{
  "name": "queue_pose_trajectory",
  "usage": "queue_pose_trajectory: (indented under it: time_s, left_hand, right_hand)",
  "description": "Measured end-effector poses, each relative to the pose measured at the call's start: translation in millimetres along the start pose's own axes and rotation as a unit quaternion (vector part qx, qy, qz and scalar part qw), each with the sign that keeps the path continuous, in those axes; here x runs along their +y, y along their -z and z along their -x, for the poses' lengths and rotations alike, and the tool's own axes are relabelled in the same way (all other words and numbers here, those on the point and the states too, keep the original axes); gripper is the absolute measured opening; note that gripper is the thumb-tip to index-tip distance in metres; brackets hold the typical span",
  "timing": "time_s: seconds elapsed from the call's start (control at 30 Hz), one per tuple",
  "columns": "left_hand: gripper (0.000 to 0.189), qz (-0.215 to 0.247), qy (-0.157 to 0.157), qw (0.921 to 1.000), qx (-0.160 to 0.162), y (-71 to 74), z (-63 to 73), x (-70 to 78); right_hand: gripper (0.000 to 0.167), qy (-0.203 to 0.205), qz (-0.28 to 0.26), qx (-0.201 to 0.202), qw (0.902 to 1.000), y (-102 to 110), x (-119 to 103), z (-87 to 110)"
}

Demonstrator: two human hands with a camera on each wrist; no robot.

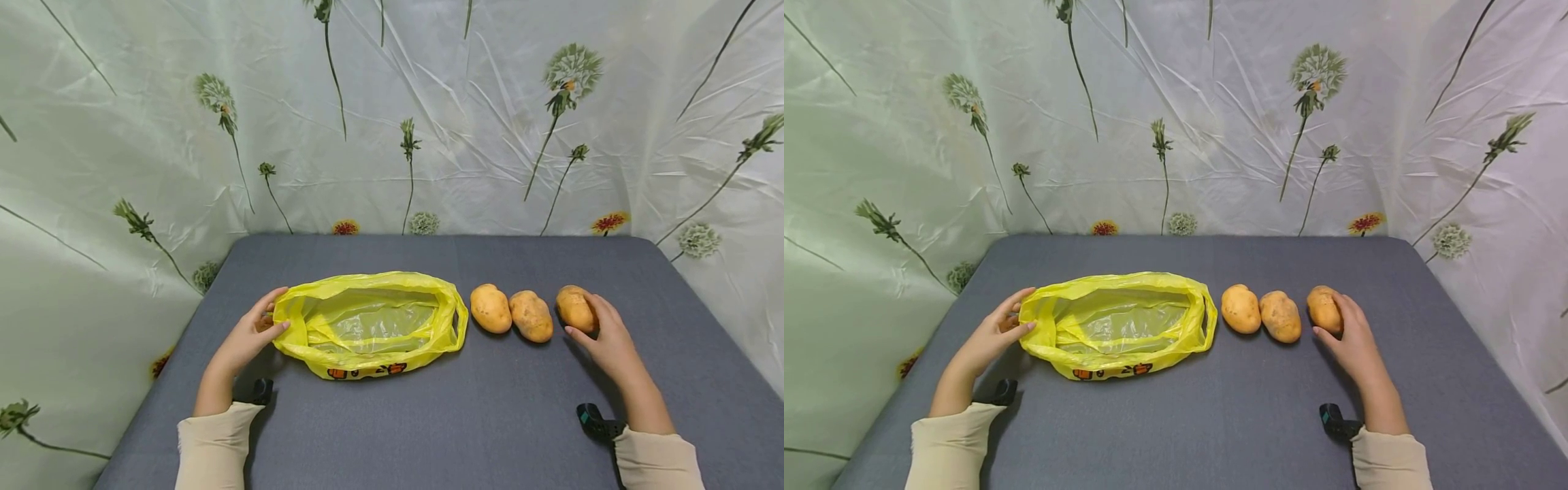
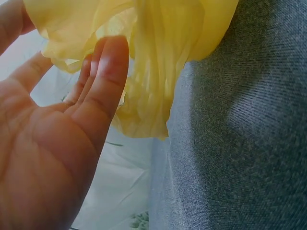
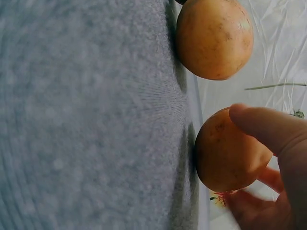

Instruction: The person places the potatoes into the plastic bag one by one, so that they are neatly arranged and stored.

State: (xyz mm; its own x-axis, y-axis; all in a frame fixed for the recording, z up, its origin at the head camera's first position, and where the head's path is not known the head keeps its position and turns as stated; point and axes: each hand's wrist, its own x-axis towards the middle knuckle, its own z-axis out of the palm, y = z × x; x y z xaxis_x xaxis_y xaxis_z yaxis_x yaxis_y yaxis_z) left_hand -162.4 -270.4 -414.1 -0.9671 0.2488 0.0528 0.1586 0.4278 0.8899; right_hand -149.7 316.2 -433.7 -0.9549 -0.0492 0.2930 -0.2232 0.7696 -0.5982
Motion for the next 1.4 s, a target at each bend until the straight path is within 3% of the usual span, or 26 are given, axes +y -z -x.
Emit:
queue_pose_trajectory:
  time_s: [0.2,0.6,0.97,1.4]
  left_hand:
    - [0.06,0.014,-0.018,0.9997,-0.008,1.1,-0.1,1.2]
    - [0.061,0.01,-0.021,0.9997,-0.004,0.3,0.0,3.2]
    - [0.062,0.013,-0.026,0.9996,-0.002,0.5,-0.4,-0.3]
    - [0.062,0.011,-0.021,0.9997,-0.003,1.0,-0.8,2.0]
  right_hand:
    - [0.064,-0.002,0.0,0.035,0.9994,-2,4,-0.4]
    - [0.059,-0.023,-0.026,0.097,0.9946,-7,4,2.8]
    - [0.058,-0.039,-0.052,0.117,0.991,-7,2,4.1]
    - [0.063,0.007,-0.051,0.141,0.9887,-5,-26,-1.9]
